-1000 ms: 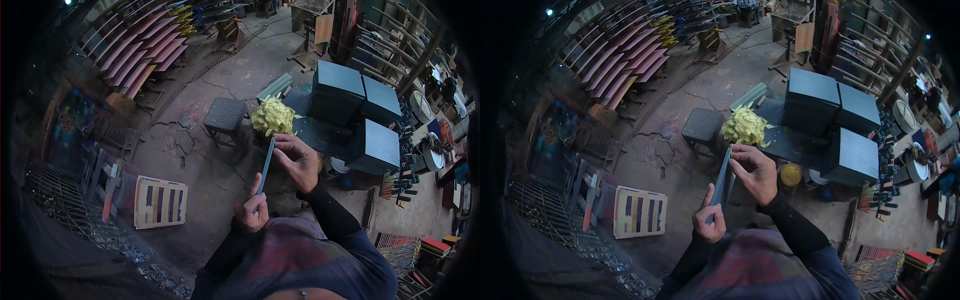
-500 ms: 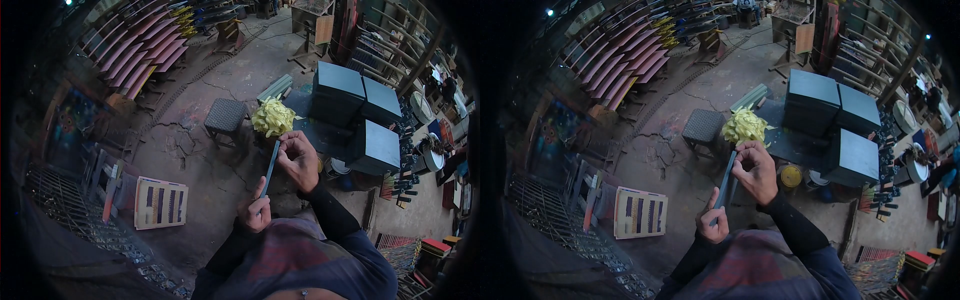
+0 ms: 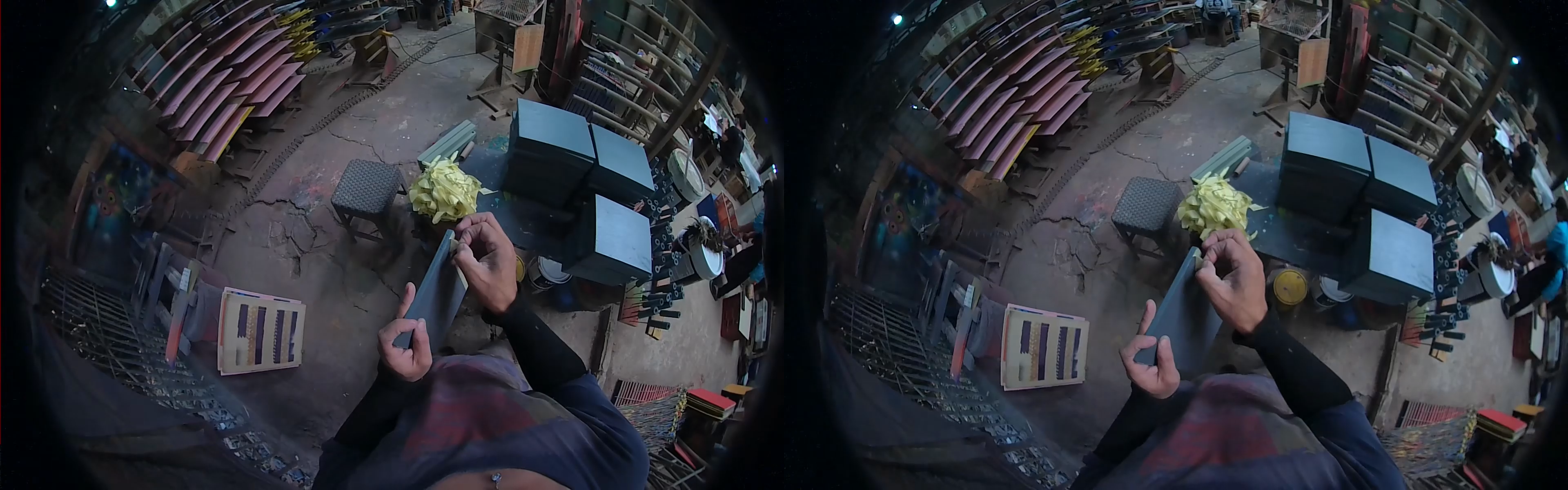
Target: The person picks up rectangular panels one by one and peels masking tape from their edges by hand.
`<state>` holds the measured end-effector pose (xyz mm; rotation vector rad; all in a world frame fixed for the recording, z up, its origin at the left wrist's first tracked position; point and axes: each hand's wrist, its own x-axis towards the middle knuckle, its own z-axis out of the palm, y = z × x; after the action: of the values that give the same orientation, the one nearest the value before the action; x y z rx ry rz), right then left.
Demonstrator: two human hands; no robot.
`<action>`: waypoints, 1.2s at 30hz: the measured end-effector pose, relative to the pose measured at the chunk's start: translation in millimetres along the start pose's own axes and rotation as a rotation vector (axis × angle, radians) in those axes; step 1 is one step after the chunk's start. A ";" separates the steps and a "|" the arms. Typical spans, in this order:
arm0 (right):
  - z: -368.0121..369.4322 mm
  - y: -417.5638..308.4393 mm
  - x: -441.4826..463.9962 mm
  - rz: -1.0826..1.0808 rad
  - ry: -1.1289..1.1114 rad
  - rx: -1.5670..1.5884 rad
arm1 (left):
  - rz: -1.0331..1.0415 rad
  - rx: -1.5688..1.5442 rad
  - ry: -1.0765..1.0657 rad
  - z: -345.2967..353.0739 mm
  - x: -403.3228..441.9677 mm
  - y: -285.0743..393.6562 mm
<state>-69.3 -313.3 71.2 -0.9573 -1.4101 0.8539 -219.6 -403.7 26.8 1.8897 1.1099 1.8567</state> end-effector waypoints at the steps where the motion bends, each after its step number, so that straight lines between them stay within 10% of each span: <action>1: -0.7 1.1 -0.2 0.000 0.000 0.000 | -0.009 0.007 0.019 0.1 0.1 -0.1; 10: 0.6 -10.3 -1.8 0.112 -0.006 0.451 | 0.023 0.036 0.052 -4.6 3.8 -3.4; 19: -13.3 -2.1 10.1 -0.035 -0.223 -0.060 | 0.075 0.036 0.026 -5.4 8.1 -1.0; 31: -30.2 -11.8 10.5 0.315 -0.223 0.812 | -0.057 -0.122 0.063 -11.5 10.5 1.0; 36: -32.3 -29.3 22.6 0.015 -0.201 0.064 | 0.032 -0.120 0.026 -11.6 10.5 1.2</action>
<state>-39.0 -305.3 109.0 -0.8524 -1.5381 1.0237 -231.3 -401.1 37.0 1.8324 0.9586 1.9246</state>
